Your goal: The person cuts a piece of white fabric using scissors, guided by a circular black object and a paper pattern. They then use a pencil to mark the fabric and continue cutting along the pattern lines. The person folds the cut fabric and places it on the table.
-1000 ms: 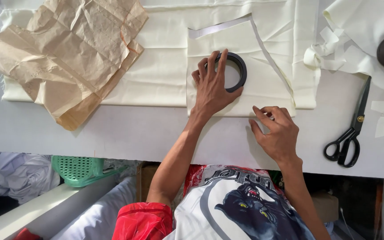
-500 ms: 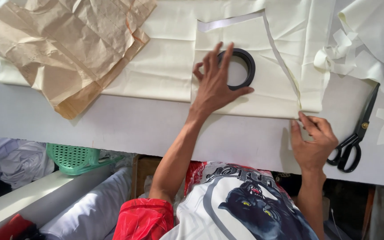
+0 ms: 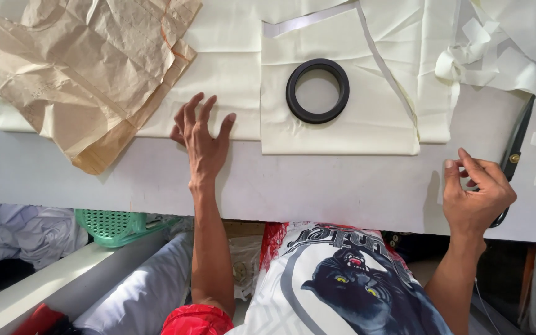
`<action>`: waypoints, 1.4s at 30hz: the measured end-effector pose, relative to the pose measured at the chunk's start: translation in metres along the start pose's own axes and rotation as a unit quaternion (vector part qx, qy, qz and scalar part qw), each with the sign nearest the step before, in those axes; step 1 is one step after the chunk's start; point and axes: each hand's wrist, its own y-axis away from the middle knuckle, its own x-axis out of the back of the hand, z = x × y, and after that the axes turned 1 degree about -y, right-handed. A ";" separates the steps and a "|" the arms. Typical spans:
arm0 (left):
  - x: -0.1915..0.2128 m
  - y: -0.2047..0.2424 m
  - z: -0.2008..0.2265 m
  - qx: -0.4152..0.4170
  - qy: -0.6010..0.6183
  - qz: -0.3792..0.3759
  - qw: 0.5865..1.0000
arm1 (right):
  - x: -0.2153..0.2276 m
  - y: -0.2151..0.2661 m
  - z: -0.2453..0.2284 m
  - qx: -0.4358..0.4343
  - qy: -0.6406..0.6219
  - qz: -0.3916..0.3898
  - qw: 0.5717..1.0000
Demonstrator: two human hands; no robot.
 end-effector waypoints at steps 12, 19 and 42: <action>-0.014 -0.061 -0.073 0.047 -0.090 0.109 0.989 | 0.010 0.007 0.003 -0.012 0.007 0.000 1.000; 0.004 -0.087 -0.085 0.045 -0.143 0.085 0.985 | 0.012 0.027 0.038 0.013 0.102 0.047 0.994; -0.031 -0.072 0.019 -0.134 -0.044 0.036 0.989 | -0.096 -0.101 -0.120 0.091 0.029 -0.172 0.980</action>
